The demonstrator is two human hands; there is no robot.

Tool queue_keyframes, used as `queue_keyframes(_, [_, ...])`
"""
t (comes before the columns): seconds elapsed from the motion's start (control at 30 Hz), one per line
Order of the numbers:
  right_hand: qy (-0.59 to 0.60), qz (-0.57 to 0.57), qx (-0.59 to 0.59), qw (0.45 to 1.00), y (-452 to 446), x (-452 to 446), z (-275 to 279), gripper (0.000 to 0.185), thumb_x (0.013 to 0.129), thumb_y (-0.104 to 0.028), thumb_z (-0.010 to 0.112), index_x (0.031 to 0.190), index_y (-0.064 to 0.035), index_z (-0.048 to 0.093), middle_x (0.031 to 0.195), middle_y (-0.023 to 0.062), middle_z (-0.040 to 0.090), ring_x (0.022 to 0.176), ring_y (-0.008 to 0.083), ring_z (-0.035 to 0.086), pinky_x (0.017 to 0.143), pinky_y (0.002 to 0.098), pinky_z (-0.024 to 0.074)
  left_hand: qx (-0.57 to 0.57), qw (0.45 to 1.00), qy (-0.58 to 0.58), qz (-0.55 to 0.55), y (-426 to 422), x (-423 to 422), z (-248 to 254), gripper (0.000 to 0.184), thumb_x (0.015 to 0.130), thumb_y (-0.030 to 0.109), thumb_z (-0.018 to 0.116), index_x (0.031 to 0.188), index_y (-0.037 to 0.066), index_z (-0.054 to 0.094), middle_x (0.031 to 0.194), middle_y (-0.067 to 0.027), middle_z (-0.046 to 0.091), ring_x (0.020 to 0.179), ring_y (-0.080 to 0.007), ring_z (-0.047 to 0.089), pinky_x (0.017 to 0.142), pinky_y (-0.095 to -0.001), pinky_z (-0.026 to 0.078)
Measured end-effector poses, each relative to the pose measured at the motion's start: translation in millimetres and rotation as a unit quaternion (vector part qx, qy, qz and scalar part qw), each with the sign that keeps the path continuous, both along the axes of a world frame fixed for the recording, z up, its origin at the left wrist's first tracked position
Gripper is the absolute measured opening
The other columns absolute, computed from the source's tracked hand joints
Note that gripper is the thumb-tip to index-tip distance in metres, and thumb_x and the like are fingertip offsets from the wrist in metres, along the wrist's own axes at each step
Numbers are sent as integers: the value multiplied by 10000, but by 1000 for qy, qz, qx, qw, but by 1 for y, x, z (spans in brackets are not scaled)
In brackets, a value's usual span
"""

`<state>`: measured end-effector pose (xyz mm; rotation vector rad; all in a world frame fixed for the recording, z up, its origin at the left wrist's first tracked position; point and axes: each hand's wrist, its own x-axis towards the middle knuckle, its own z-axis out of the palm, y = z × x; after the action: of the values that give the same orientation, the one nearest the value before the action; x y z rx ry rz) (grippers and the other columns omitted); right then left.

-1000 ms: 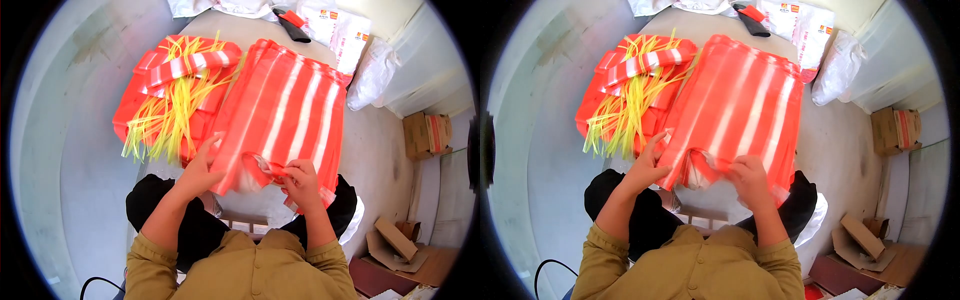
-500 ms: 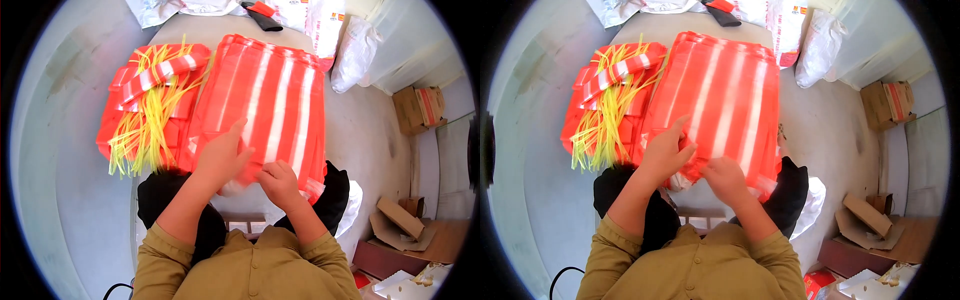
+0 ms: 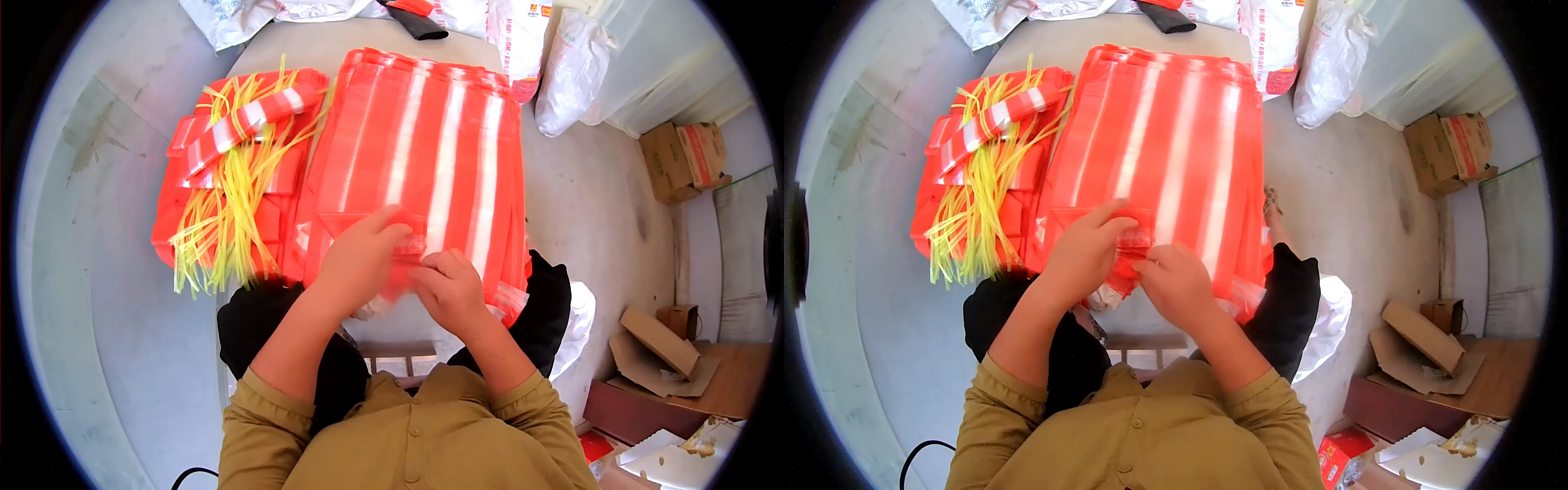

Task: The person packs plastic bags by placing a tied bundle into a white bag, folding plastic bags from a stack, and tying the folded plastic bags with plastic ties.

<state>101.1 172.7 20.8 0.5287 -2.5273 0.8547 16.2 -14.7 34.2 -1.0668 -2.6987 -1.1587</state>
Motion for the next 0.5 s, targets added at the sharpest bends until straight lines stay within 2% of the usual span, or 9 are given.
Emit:
queue_keyframes(0.13, [-13,-20,-39,999,1,-3,-3,221,749,-12,771,958,-64,721,928,93,653,832,317,630,695,414,519,-34,999,19,-30,0,1,-2,352,834,-56,611,1162,48,685,1347,-156,646,1177,-377,646,954,-433,548])
queue_keyframes(0.23, [-44,-42,-74,995,1,-6,-2,203,777,-12,766,969,-56,719,914,105,654,839,328,636,709,423,522,-25,999,-8,-27,-3,-1,2,311,826,-33,637,1127,35,679,1332,-165,644,1158,-379,646,956,-436,545])
queue_keyframes(0.33, [-60,-47,-102,992,2,-13,5,183,811,-15,756,987,-45,715,916,115,655,846,336,637,717,428,523,13,998,-45,-36,-8,0,11,301,803,-5,686,1102,20,668,1300,-174,642,1127,-377,649,950,-438,543])
queue_keyframes(0.43, [-80,-48,-119,989,2,-17,10,164,840,-27,745,1000,-40,714,922,123,657,855,338,634,721,425,522,45,997,-36,-51,-7,3,26,312,790,6,716,1097,9,664,1280,-180,636,1102,-377,649,938,-433,541])
queue_keyframes(0.5, [-97,-46,-125,986,3,-19,12,155,854,-38,738,1007,-38,715,926,128,658,864,338,634,729,422,525,48,997,-6,-54,-4,0,13,293,803,-3,708,1093,10,666,1251,-173,647,1097,-372,651,928,-428,542])
